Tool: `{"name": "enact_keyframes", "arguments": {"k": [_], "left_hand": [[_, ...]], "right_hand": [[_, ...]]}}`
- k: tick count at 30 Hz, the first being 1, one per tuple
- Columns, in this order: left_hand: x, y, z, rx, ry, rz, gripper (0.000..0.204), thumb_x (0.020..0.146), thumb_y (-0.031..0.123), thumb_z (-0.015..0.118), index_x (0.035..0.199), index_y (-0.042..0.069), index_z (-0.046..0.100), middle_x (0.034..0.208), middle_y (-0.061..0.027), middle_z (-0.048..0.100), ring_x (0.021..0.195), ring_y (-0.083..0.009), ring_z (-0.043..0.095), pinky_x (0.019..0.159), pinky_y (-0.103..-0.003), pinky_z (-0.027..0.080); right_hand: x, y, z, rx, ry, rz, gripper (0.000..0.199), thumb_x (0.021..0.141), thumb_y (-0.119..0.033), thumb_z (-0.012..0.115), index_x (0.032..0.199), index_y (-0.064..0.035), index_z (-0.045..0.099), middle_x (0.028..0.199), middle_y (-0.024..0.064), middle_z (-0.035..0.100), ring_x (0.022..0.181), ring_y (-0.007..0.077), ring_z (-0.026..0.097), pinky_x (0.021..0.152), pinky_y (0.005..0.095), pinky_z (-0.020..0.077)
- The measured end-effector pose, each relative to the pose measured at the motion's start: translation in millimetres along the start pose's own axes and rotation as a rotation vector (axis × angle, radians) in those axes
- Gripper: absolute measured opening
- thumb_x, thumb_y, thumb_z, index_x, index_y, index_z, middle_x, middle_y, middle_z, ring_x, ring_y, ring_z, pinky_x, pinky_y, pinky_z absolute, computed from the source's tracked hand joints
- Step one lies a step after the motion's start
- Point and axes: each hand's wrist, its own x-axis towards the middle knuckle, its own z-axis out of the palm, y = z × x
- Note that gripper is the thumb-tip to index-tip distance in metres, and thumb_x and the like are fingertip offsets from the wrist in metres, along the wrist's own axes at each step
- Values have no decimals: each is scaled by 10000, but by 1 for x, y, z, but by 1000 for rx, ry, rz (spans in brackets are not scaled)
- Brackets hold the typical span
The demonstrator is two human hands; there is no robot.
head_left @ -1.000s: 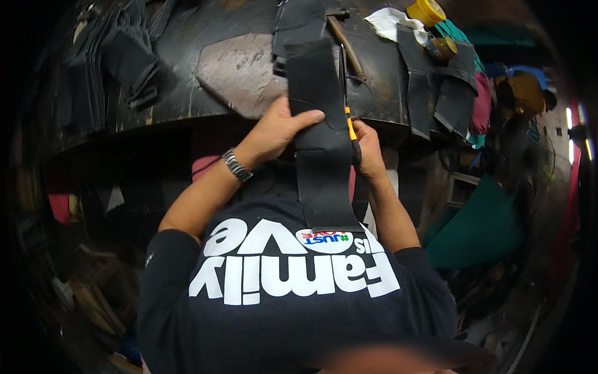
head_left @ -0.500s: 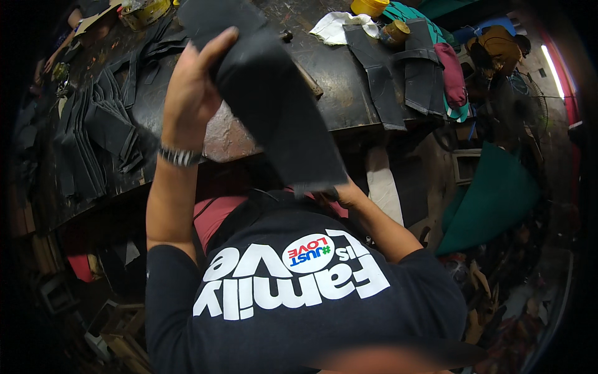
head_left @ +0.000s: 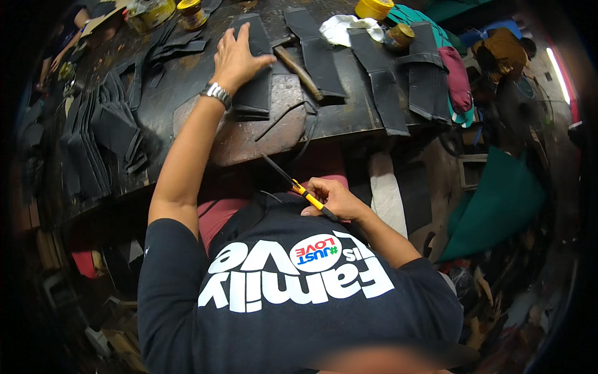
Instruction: The person uses shears to cut black leather pieces on a workbench, following marked outlines. They repeatedly pick up pieces, cut along the edges, and set the cut pieces aside.
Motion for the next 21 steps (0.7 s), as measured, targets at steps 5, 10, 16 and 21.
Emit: {"name": "enact_keyframes", "arguments": {"k": [5, 10, 16, 21], "left_hand": [[-49, 2, -25, -146, -185, -268, 1009, 633, 479, 827, 1437, 108, 343, 1290, -260, 496, 1220, -406, 472, 1009, -430, 407], [-58, 10, -31, -56, -17, -84, 915, 663, 366, 830, 1413, 104, 376, 1218, -223, 541, 1134, -367, 537, 950, -414, 458], [-61, 6, -26, -385, 75, -61, 881, 644, 288, 849, 1384, 87, 415, 1202, -209, 540, 1119, -356, 533, 949, -415, 453], [-65, 1, -24, -102, 153, -77, 851, 653, 382, 838, 1336, 35, 465, 1148, -185, 556, 1080, -345, 550, 925, -408, 461]], "right_hand": [[15, -15, 5, -170, 18, -258, 535, 661, -351, 869, 963, -33, 565, 811, 42, 545, 702, 119, 494, 627, 251, 416], [19, -36, 5, -332, 37, -319, 581, 653, -368, 868, 1018, -16, 584, 890, 94, 609, 763, 159, 568, 670, 275, 475], [12, -33, 13, -280, 101, -189, 500, 657, -314, 876, 932, -24, 576, 755, 62, 583, 661, 116, 526, 597, 249, 429], [14, -17, 16, -111, 246, -67, 424, 679, -260, 871, 883, -30, 579, 701, 0, 560, 630, 45, 483, 570, 207, 397]]}}
